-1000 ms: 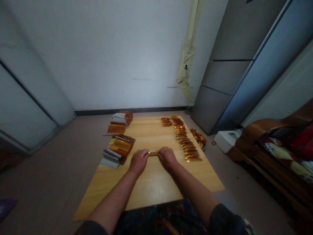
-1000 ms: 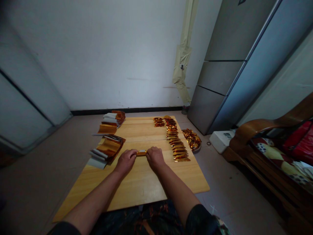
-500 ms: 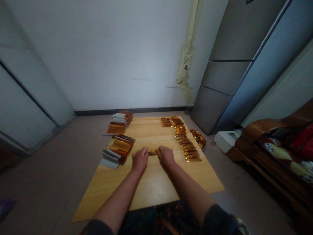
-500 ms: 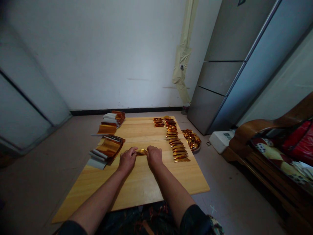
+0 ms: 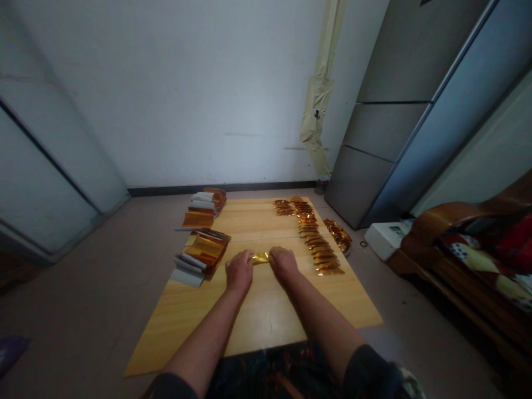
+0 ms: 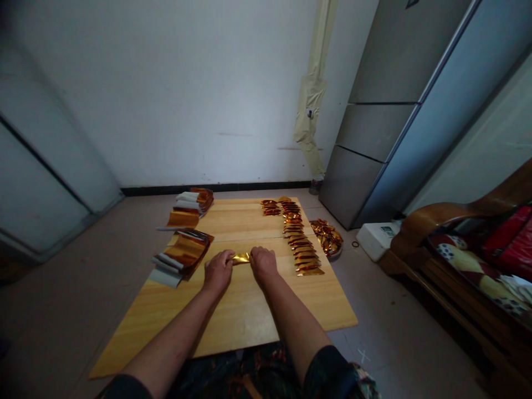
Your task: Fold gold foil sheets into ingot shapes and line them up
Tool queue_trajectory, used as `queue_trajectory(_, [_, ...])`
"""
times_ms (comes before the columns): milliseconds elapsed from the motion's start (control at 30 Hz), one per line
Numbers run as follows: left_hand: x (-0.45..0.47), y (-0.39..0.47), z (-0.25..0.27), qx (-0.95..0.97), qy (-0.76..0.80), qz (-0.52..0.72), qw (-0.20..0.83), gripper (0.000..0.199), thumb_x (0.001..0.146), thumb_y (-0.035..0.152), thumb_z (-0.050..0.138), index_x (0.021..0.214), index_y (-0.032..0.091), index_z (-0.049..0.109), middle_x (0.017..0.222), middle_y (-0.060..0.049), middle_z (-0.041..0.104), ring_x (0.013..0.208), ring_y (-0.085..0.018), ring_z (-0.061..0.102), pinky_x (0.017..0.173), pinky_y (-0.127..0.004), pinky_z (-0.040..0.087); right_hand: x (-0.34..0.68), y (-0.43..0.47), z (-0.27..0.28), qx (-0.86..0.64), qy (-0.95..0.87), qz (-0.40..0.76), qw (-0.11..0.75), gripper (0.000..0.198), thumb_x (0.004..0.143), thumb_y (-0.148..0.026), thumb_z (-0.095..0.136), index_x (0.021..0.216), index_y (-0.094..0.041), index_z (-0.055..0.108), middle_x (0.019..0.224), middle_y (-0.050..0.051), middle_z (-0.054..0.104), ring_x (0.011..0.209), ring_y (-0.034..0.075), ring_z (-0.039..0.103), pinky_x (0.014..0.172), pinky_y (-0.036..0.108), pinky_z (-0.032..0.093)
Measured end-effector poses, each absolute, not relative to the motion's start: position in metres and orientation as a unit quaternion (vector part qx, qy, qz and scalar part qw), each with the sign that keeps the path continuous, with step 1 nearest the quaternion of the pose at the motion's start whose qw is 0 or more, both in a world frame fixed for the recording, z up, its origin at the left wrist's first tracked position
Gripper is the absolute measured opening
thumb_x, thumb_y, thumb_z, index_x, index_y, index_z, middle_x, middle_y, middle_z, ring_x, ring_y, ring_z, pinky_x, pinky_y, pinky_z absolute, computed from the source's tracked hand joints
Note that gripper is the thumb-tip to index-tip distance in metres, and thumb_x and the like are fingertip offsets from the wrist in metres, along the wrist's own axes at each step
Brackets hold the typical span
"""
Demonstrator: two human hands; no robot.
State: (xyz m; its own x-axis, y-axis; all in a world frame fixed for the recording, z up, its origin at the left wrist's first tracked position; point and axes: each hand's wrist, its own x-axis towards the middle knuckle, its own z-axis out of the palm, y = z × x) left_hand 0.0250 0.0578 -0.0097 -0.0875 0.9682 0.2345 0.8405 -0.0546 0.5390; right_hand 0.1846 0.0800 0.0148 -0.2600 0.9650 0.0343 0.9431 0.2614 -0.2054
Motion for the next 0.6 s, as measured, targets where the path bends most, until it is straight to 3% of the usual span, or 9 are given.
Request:
queue_trajectory(267, [0.0271,0.0568,-0.0115,0.679,0.69,0.238,0.076,0.028,0.089,0.017,0.046,0.112,0.024,0.061,0.108,-0.006,0.068,0.103,-0.022,0.059,0.084,-0.035,0.036,0.1814,0.0839,0.0097,-0.607,-0.791,0.039,0.06,0.025,0.101,-0.028,0.037,0.1,-0.018,0.06,0.097,0.009,0.068,0.088,0.019,0.063,0.073,0.03,0.035])
queue_trajectory(467, [0.0299,0.0535,-0.0069,0.683,0.704,0.19,0.045,0.027,0.093,0.021,0.042,0.109,0.027,0.063,0.1,-0.005,0.067,0.098,-0.022,0.058,0.079,-0.034,0.033,0.1779,0.0857,0.0069,-0.611,-0.79,0.023,0.044,0.023,0.099,-0.021,0.035,0.101,-0.016,0.058,0.097,0.011,0.067,0.087,0.02,0.063,0.073,0.031,0.035])
queue_trajectory(600, [0.0307,0.0523,-0.0019,0.683,0.709,0.169,0.047,0.029,0.095,0.022,0.039,0.11,0.027,0.063,0.099,-0.006,0.066,0.097,-0.022,0.058,0.078,-0.034,0.033,0.1816,0.0803,0.0122,-0.611,-0.784,0.064,0.085,0.021,0.099,-0.025,0.038,0.1,-0.018,0.058,0.096,0.008,0.068,0.088,0.019,0.062,0.073,0.03,0.032])
